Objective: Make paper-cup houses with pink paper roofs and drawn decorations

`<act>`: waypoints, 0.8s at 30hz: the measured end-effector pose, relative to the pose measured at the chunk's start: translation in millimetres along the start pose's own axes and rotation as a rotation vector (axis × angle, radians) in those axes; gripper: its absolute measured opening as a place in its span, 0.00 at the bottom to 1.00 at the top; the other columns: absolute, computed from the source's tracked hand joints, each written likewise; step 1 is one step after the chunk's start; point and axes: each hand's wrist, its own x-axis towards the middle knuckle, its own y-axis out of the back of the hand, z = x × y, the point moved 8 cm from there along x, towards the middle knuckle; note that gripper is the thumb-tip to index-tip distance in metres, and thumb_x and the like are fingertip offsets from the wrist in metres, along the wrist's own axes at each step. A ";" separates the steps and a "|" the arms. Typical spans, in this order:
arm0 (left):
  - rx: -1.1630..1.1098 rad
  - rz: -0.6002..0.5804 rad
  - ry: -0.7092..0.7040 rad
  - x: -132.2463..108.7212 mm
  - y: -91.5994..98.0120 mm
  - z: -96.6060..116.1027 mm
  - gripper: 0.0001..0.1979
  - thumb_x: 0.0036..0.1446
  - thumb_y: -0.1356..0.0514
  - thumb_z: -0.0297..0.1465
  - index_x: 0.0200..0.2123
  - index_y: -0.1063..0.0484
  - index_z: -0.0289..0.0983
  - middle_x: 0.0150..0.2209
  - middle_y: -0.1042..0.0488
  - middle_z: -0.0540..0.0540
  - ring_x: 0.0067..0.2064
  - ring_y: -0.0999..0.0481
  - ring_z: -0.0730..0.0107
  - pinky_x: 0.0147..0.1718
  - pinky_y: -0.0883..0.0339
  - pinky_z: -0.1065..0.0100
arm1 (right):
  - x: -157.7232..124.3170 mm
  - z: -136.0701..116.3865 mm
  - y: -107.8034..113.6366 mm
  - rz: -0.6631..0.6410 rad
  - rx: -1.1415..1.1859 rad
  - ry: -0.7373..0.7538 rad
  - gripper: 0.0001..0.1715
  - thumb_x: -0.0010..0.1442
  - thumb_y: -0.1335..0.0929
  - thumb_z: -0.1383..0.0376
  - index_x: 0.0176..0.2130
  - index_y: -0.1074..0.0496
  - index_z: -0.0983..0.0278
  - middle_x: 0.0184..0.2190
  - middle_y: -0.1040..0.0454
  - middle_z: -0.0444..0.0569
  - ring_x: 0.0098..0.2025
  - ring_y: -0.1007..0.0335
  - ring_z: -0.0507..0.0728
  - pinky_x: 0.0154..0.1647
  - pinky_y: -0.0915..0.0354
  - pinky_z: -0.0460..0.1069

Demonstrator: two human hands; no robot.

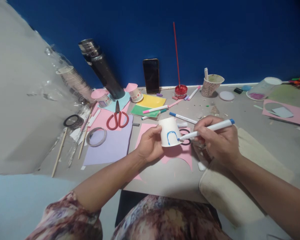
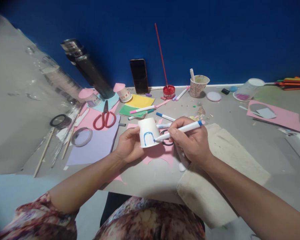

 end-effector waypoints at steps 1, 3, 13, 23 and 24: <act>0.004 0.001 -0.001 -0.1 -0.5 0.0 0.20 0.58 0.41 0.31 0.51 0.24 0.27 0.44 0.16 0.33 0.47 0.16 0.47 0.53 0.26 0.49 | 0.0 -0.4 0.1 0.003 -0.007 0.004 0.12 0.62 0.25 0.56 0.31 0.22 0.60 0.21 0.25 0.44 0.22 0.34 0.53 0.22 0.39 0.47; 0.007 0.005 0.001 -0.3 -1.1 -0.5 0.20 0.58 0.40 0.31 0.52 0.25 0.28 0.43 0.16 0.34 0.47 0.16 0.47 0.54 0.27 0.48 | -0.3 0.7 -0.1 -0.002 -0.028 -0.007 0.13 0.62 0.25 0.56 0.31 0.22 0.60 0.20 0.26 0.44 0.21 0.34 0.52 0.21 0.39 0.47; 0.077 0.045 -0.085 3.9 10.5 17.4 0.28 0.56 0.38 0.32 0.60 0.28 0.29 0.44 0.15 0.34 0.49 0.16 0.44 0.56 0.28 0.47 | 4.8 5.9 8.5 0.100 0.079 -0.015 0.14 0.62 0.24 0.53 0.34 0.21 0.60 0.21 0.25 0.43 0.22 0.34 0.51 0.22 0.39 0.45; 0.200 0.007 -0.201 8.8 13.8 32.4 0.30 0.50 0.32 0.29 0.59 0.27 0.35 0.42 0.16 0.40 0.44 0.15 0.50 0.50 0.25 0.52 | 26.1 20.8 23.3 0.194 0.182 -0.027 0.18 0.56 0.23 0.51 0.29 0.25 0.61 0.18 0.29 0.41 0.18 0.39 0.49 0.18 0.43 0.44; 0.214 0.002 -0.213 8.8 13.4 34.1 0.31 0.49 0.31 0.29 0.58 0.27 0.36 0.43 0.16 0.41 0.44 0.15 0.50 0.49 0.24 0.52 | 27.5 22.1 24.5 0.195 0.172 -0.023 0.18 0.56 0.23 0.51 0.29 0.25 0.61 0.18 0.29 0.41 0.18 0.39 0.49 0.18 0.43 0.44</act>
